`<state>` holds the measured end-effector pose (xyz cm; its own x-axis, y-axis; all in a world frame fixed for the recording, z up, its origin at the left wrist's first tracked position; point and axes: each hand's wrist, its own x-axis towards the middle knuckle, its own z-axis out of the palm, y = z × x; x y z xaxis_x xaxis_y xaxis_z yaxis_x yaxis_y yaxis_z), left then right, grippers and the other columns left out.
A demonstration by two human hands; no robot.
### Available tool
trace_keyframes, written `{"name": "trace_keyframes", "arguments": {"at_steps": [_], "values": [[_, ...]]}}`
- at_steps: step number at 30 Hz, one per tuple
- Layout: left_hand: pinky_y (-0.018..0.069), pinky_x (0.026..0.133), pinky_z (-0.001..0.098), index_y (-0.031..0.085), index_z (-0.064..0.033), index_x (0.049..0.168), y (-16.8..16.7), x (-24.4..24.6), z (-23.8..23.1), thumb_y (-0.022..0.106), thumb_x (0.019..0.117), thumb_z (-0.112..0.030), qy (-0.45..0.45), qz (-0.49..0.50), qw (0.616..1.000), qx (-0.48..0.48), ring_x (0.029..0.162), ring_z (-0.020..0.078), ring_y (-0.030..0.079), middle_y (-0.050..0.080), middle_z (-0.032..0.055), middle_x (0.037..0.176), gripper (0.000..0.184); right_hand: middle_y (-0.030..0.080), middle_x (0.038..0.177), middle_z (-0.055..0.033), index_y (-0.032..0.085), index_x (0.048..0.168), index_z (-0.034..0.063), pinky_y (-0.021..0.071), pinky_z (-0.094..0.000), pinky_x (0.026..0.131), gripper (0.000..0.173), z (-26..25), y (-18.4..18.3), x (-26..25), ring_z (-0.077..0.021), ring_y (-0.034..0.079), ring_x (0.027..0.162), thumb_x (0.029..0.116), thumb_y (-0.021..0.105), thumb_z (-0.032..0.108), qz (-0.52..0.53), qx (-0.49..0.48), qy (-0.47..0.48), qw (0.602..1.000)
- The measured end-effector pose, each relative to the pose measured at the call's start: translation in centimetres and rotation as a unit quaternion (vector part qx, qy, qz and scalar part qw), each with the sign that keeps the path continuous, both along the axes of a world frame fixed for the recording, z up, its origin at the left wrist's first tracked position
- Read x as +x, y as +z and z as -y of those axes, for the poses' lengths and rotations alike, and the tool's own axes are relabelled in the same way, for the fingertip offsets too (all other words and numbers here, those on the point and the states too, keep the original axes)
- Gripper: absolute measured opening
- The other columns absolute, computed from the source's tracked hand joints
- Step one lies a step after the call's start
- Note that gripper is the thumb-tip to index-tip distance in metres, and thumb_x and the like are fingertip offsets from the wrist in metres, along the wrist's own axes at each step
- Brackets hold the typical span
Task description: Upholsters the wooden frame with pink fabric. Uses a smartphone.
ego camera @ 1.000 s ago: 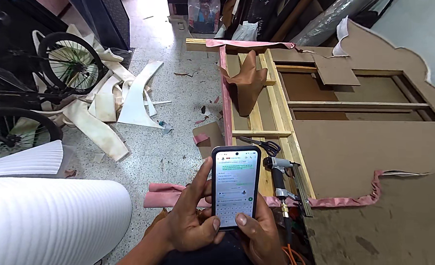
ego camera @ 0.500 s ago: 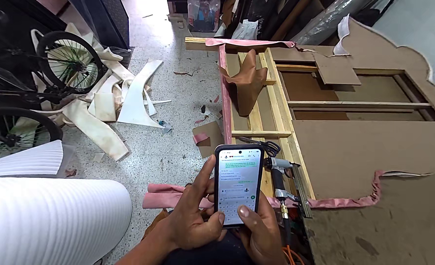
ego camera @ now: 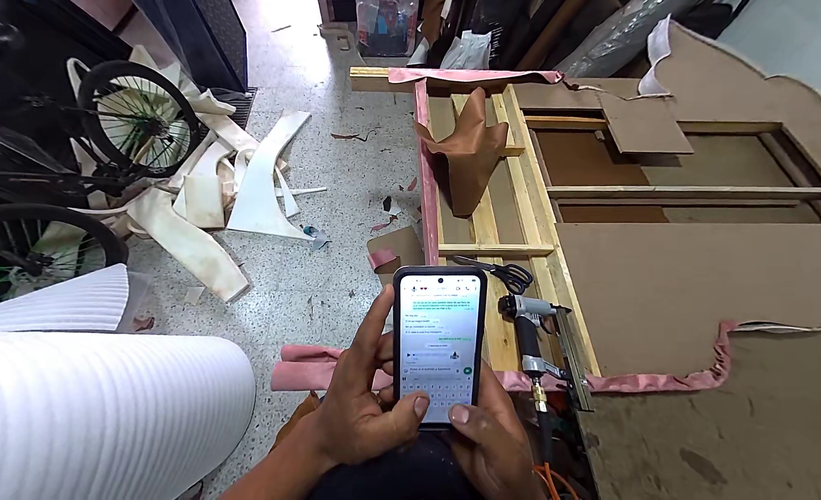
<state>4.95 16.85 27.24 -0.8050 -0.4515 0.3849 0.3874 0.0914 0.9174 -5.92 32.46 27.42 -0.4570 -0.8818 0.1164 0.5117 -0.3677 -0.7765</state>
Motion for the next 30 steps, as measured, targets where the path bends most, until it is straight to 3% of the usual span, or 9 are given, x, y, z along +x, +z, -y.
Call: {"name": "trace_keyframes", "arguments": {"at_steps": [4,8,12,15,18,20,22,25,30], "values": [[0.0631,0.082,0.0336,0.009,-0.026,0.165,0.1,0.0,-0.4,0.074,0.0921,-0.022,0.01,0.009,1.0,-0.005,0.095,0.0205,0.072,0.069,0.0109,0.117,0.098,0.063,0.13,-0.0165,0.037,0.148,0.0008,0.058,-0.0447,0.096,0.055,-0.3,0.2,0.2,-0.0241,0.067,0.114,0.0964,0.057,0.004,-0.021,0.014,-0.01,1.0],[0.0622,0.086,0.0364,0.007,-0.0251,0.166,0.1,0.0,-0.5,0.074,0.0906,-0.026,-0.005,-0.01,1.0,-0.007,0.1,0.0221,0.071,0.067,0.0125,0.121,0.1,0.066,0.125,-0.0165,0.04,0.143,-0.0022,0.0589,-0.043,0.096,0.055,-0.5,0.5,0.4,-0.0235,0.069,0.11,0.0934,0.062,0.001,-0.082,0.04,-0.033,0.995],[0.0655,0.081,0.0363,0.013,-0.0286,0.165,0.8,-0.4,-1.3,0.083,0.0842,-0.014,0.046,0.005,0.999,-0.019,0.094,0.023,0.073,0.069,0.0107,0.118,0.108,0.064,0.129,-0.0149,0.039,0.147,0.0008,0.0569,-0.0416,0.098,0.055,-0.4,0.2,0.5,-0.0215,0.067,0.114,0.0991,0.062,0.016,-0.066,0.008,-0.038,0.997],[0.0639,0.083,0.0368,0.011,-0.028,0.165,0.7,-0.4,-1.3,0.079,0.0865,-0.019,0.032,0.003,0.999,-0.034,0.097,0.0228,0.072,0.068,0.0112,0.121,0.104,0.063,0.13,-0.0174,0.041,0.148,0.001,0.0557,-0.0442,0.1,0.049,-0.5,0.1,0.5,-0.0241,0.066,0.115,0.1047,0.053,0.022,-0.034,0.005,-0.057,0.998],[0.0597,0.091,0.0369,0.004,-0.027,0.165,0.5,0.2,-0.9,0.067,0.0941,-0.039,-0.036,-0.003,0.999,-0.031,0.107,0.0223,0.068,0.064,0.0116,0.13,0.096,0.065,0.124,-0.0241,0.041,0.145,0.0006,0.0629,-0.0497,0.085,0.049,-0.7,0.3,0.4,-0.0336,0.071,0.106,0.1026,0.059,0.017,-0.017,0.008,-0.057,0.998],[0.0582,0.094,0.0369,0.001,-0.0265,0.166,0.4,0.5,-0.6,0.065,0.0959,-0.042,-0.064,0.001,0.998,-0.027,0.11,0.0226,0.067,0.063,0.0126,0.132,0.096,0.067,0.118,-0.0261,0.041,0.141,-0.0003,0.0666,-0.049,0.07,0.055,-0.9,0.7,0.6,-0.0375,0.073,0.097,0.0958,0.071,0.012,-0.031,0.028,-0.053,0.998],[0.059,0.093,0.0377,0.001,-0.0269,0.166,0.4,0.6,-0.6,0.065,0.0963,-0.037,-0.064,0.008,0.998,-0.028,0.11,0.0232,0.067,0.063,0.0127,0.132,0.095,0.068,0.116,-0.024,0.041,0.139,-0.0013,0.0672,-0.0468,0.066,0.056,-1.0,1.0,0.7,-0.0355,0.074,0.092,0.0929,0.073,0.006,-0.041,0.045,-0.058,0.996],[0.0613,0.089,0.0379,0.002,-0.027,0.166,0.3,0.6,-0.9,0.067,0.0937,-0.025,-0.044,0.017,0.998,-0.03,0.104,0.0229,0.07,0.066,0.0127,0.126,0.097,0.067,0.119,-0.0181,0.039,0.141,-0.0001,0.0667,-0.0421,0.072,0.058,-1.3,0.8,0.7,-0.0276,0.074,0.096,0.0932,0.071,0.008,-0.055,0.044,-0.052,0.996],[0.0611,0.089,0.0375,0.002,-0.0273,0.166,0.1,0.5,-1.2,0.072,0.0894,-0.026,-0.034,0.006,0.999,-0.035,0.105,0.0228,0.069,0.065,0.0125,0.127,0.103,0.067,0.121,-0.0181,0.039,0.142,-0.0024,0.0624,-0.0428,0.09,0.058,-1.5,0.7,0.7,-0.0261,0.071,0.106,0.0926,0.067,0.006,-0.091,0.054,-0.06,0.993]]}}
